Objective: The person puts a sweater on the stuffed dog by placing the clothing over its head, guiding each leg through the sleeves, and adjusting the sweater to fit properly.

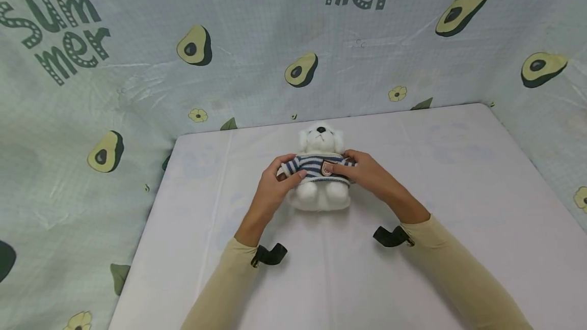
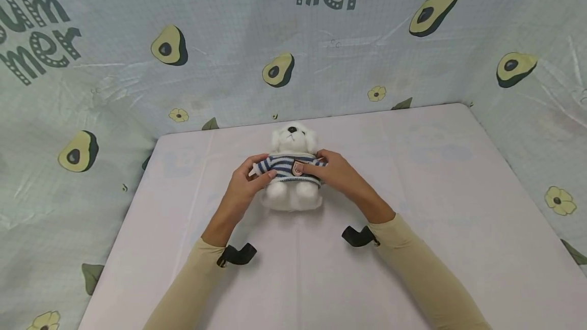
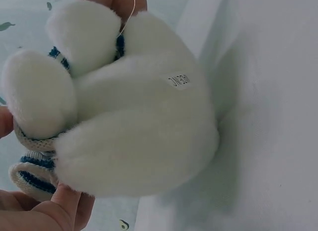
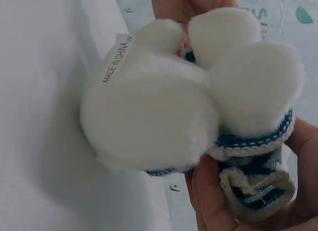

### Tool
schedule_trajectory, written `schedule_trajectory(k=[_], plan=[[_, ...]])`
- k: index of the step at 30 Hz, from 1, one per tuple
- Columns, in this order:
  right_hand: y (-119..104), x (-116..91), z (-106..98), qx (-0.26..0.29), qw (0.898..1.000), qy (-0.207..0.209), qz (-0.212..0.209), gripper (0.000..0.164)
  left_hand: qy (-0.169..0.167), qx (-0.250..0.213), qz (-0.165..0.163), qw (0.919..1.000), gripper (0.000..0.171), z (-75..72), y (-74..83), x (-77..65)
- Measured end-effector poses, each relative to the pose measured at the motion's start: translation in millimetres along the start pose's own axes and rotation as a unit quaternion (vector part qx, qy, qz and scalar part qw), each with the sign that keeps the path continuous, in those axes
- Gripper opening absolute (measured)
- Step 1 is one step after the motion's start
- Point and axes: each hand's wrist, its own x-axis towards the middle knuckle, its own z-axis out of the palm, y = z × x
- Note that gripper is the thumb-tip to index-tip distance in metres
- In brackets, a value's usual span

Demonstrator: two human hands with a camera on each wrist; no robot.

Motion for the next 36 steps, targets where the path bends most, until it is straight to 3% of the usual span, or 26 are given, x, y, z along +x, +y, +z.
schedule_trajectory(k=[4,8,13,16,18,21,26,31,34,36], plan=[[1,2,1,0.027,0.999,0.008,0.019,0.084,0.006,0.005,-0.015,0.9999,0.059,-0.9,-2.3,2.5],[4,3,3,0.039,0.998,0.039,0.008,0.085,0.028,0.009,-0.014,0.9995,0.057,-0.8,-4.9,7.4],[6,2,9,0.008,0.99,0.138,-0.005,0.093,0.065,0.015,0.006,0.9978,0.056,2.3,-8.9,14.0],[6,1,11,-0.014,0.979,0.203,-0.015,0.083,0.08,0.022,0.022,0.9963,0.053,6.1,-11.3,16.3],[7,0,12,-0.02,0.976,0.217,-0.018,0.072,0.084,0.033,0.037,0.9952,0.046,8.6,-12.2,16.7],[8,-1,10,-0.021,0.981,0.194,-0.009,0.065,0.082,0.05,0.062,0.9934,0.036,10.5,-13.8,16.5],[10,1,9,0.053,0.992,0.11,0.016,0.065,0.072,0.066,0.069,0.9928,0.032,10.3,-8.8,8.8],[15,5,7,0.112,0.992,0.065,0.006,0.061,0.066,0.079,0.066,0.9925,0.033,8.2,-11.0,5.6],[17,7,5,0.136,0.989,0.05,-0.014,0.059,0.065,0.101,0.093,0.9883,0.033,9.0,-11.0,6.9],[18,7,3,0.149,0.988,0.04,-0.031,0.058,0.063,0.142,0.119,0.9806,0.033,10.5,-11.0,8.3]])
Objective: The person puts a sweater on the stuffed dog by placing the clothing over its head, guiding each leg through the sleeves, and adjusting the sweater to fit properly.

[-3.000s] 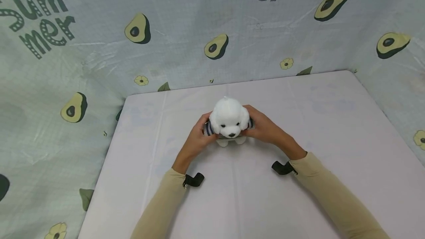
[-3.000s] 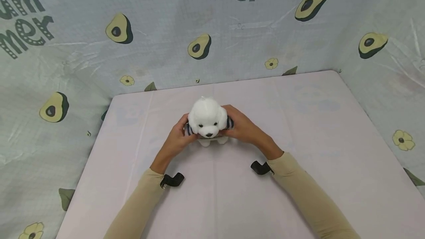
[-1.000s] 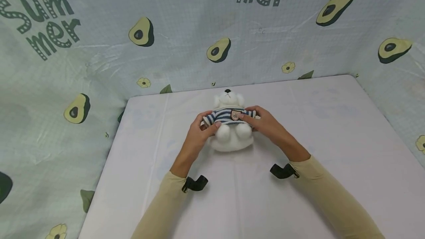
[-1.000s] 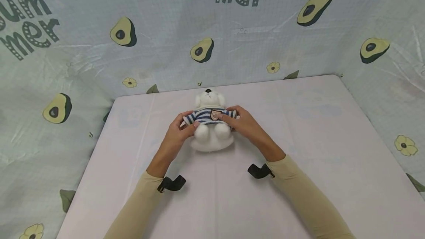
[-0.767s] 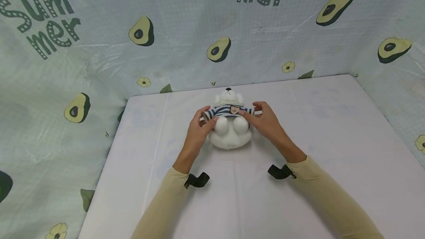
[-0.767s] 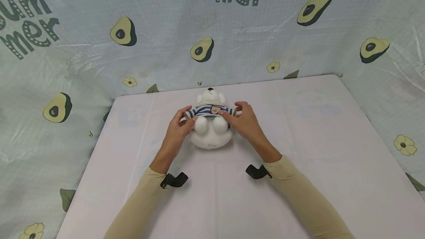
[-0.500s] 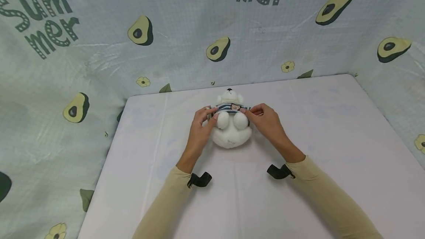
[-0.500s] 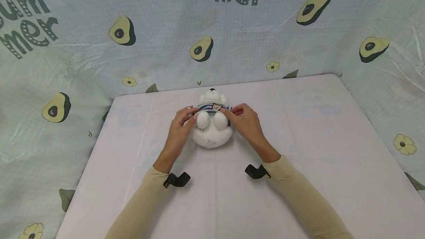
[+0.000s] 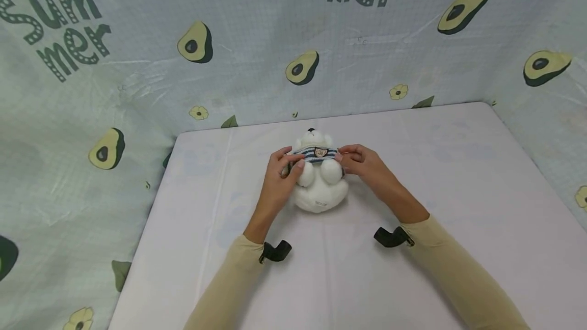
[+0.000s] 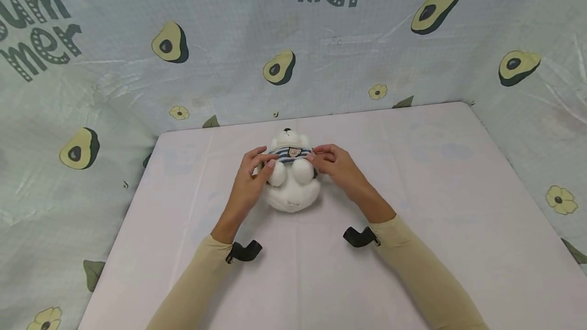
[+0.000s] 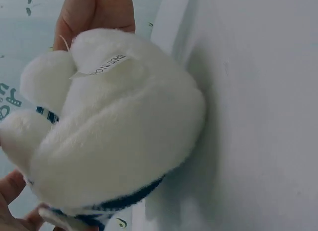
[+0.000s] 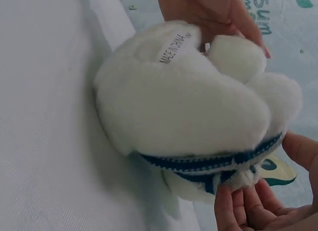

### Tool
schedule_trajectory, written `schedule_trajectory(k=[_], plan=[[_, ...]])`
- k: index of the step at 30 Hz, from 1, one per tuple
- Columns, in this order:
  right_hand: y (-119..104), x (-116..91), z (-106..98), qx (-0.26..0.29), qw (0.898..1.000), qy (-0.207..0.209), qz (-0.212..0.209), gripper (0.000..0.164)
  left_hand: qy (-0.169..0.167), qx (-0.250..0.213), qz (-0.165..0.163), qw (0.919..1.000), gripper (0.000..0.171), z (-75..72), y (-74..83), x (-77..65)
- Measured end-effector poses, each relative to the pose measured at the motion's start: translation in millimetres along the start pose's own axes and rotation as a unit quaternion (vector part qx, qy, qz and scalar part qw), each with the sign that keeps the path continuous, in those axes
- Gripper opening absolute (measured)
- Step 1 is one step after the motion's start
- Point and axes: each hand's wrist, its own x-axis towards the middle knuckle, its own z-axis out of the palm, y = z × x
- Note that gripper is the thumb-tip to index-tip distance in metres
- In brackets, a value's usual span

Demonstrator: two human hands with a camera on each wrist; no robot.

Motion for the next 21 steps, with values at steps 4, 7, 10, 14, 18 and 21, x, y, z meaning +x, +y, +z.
schedule_trajectory(k=[4,7,10,14,18,21], plan=[[0,0,-3,0.009,1.0,-0.014,-0.021,0.055,-0.009,0.094,0.058,0.9938,0.036,4.9,3.1,2.5],[-2,0,-3,0.015,0.999,-0.029,-0.034,0.055,-0.023,0.116,0.085,0.9894,0.038,7.6,6.0,4.5],[-4,1,-2,0.013,0.998,-0.044,-0.042,0.061,-0.033,0.109,0.094,0.9891,0.041,8.8,8.0,6.3],[-5,1,-2,-0.024,0.997,-0.058,-0.036,0.07,-0.04,0.095,0.096,0.99,0.043,9.9,8.5,8.1],[-5,2,-2,-0.035,0.996,-0.067,-0.047,0.072,-0.047,0.083,0.088,0.9915,0.045,11.2,9.8,9.3],[-5,2,-2,-0.018,0.995,-0.072,-0.066,0.071,-0.049,0.081,0.078,0.9924,0.045,12.4,12.0,9.3]])
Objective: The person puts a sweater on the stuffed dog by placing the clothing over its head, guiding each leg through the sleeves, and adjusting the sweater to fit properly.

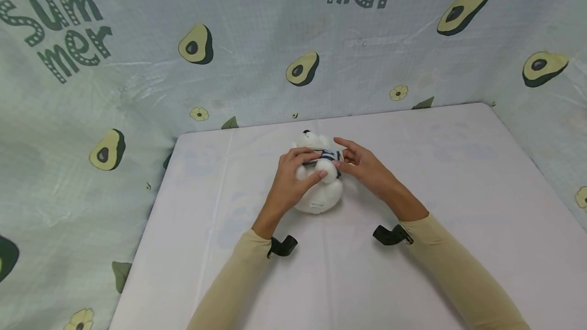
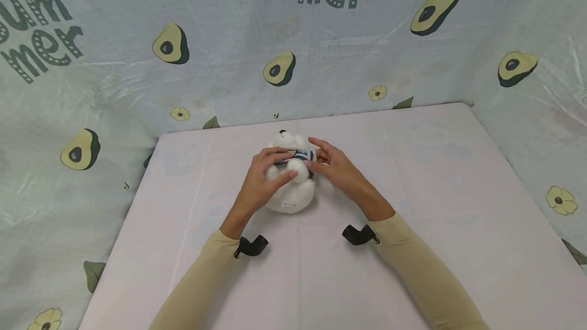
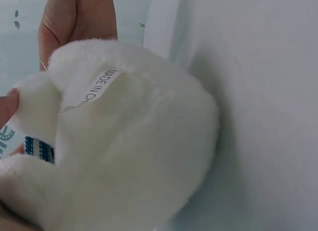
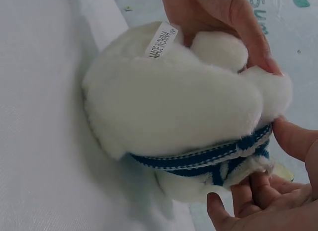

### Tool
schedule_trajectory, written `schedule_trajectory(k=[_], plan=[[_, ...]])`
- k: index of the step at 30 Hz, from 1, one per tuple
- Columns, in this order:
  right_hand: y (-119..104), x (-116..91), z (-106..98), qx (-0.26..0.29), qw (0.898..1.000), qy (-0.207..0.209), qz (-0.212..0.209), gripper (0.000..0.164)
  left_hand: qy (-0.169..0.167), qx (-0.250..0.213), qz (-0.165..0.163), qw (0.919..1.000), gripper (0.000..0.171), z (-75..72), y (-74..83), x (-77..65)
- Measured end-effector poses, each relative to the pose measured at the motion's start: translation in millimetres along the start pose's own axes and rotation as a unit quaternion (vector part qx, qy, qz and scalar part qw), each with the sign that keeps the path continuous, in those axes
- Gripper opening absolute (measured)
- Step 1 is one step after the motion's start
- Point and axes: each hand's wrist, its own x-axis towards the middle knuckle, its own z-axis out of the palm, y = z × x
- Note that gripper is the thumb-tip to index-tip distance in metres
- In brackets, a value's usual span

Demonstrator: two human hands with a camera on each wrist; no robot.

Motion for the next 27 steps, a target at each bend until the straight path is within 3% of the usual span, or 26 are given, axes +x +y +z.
schedule_trajectory(k=[5,14,22,27], plan=[[-1,-1,-4,0.033,0.999,-0.015,-0.008,0.07,0.0,0.018,-0.009,0.9998,0.041,3.2,5.3,2.5],[-2,-9,-10,0.03,0.999,-0.001,-0.021,0.067,0.017,0.074,-0.007,0.9971,0.036,9.8,14.9,7.7],[-5,-18,-10,0.054,0.996,-0.016,-0.069,0.067,0.038,0.112,-0.042,0.9921,0.031,17.3,20.8,12.3],[-8,-23,-11,0.02,0.994,-0.011,-0.107,0.052,0.065,0.115,-0.052,0.9899,0.028,18.4,21.3,13.4]])
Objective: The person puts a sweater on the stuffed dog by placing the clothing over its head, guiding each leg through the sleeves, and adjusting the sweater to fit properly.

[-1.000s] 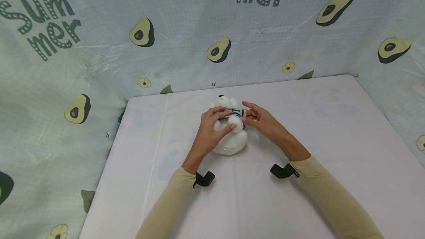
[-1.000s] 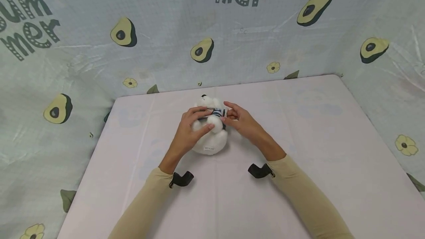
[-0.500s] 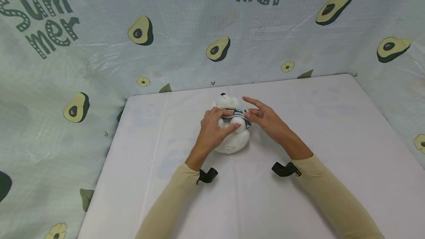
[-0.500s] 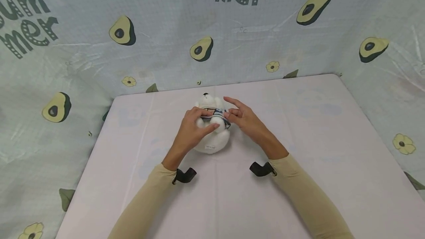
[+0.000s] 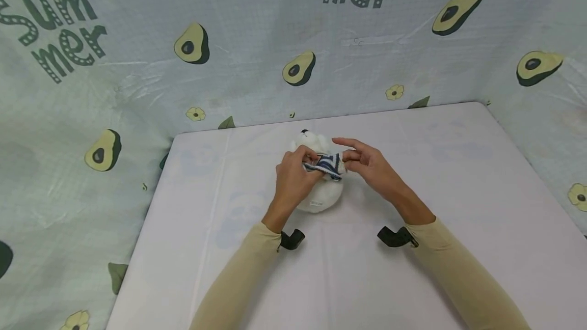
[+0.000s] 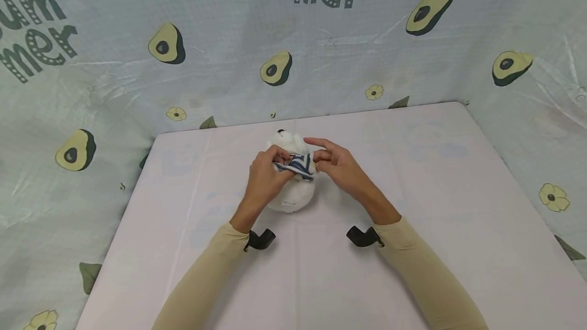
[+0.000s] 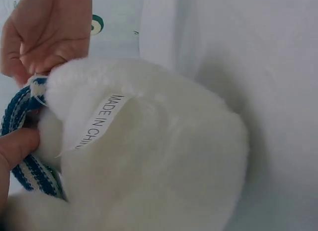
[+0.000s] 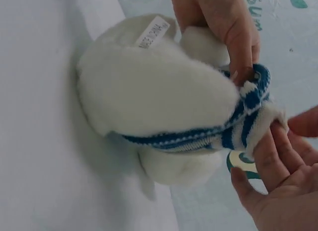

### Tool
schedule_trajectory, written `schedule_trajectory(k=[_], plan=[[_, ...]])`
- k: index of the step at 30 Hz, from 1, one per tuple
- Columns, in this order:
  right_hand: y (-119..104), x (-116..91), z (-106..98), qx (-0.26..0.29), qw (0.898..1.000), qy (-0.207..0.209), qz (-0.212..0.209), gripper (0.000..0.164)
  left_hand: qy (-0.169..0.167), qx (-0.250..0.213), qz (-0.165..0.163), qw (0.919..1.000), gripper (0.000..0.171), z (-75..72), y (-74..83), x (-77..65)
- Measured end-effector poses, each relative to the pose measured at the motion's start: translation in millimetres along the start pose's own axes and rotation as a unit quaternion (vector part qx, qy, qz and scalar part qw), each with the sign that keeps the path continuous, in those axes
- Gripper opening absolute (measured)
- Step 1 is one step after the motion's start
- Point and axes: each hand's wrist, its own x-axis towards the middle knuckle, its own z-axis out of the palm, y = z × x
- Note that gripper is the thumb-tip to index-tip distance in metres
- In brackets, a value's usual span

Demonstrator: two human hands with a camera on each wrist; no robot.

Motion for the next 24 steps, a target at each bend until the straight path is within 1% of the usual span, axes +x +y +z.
schedule_trajectory(k=[3,6,9,12,15,18,21,24], plan=[[2,0,-1,-0.036,0.999,0.01,-0.018,0.043,0.009,-0.011,0.009,0.9999,0.026,-0.2,-3.5,-0.2],[4,1,0,-0.086,0.995,0.026,-0.034,0.039,-0.004,-0.026,0.03,0.9992,0.029,-1.0,-8.4,-0.4],[7,1,1,-0.13,0.989,0.046,-0.047,0.04,-0.025,-0.034,0.049,0.9979,0.034,-2.7,-12.3,-1.1],[7,1,2,-0.157,0.984,0.064,-0.051,0.046,-0.033,-0.034,0.057,0.9973,0.037,-3.1,-14.8,-1.5],[7,2,3,-0.184,0.979,0.079,-0.044,0.051,-0.017,-0.032,0.066,0.9972,0.037,-0.3,-17.3,-1.3],[6,3,4,-0.203,0.976,0.077,-0.034,0.056,0.008,-0.021,0.066,0.9976,0.036,3.8,-18.4,-1.2],[5,4,6,-0.217,0.974,0.065,-0.027,0.061,0.031,0.002,0.061,0.9976,0.034,7.3,-16.9,-0.9],[4,4,9,-0.235,0.97,0.062,-0.026,0.068,0.046,0.031,0.055,0.9969,0.032,9.1,-13.8,-1.0]])
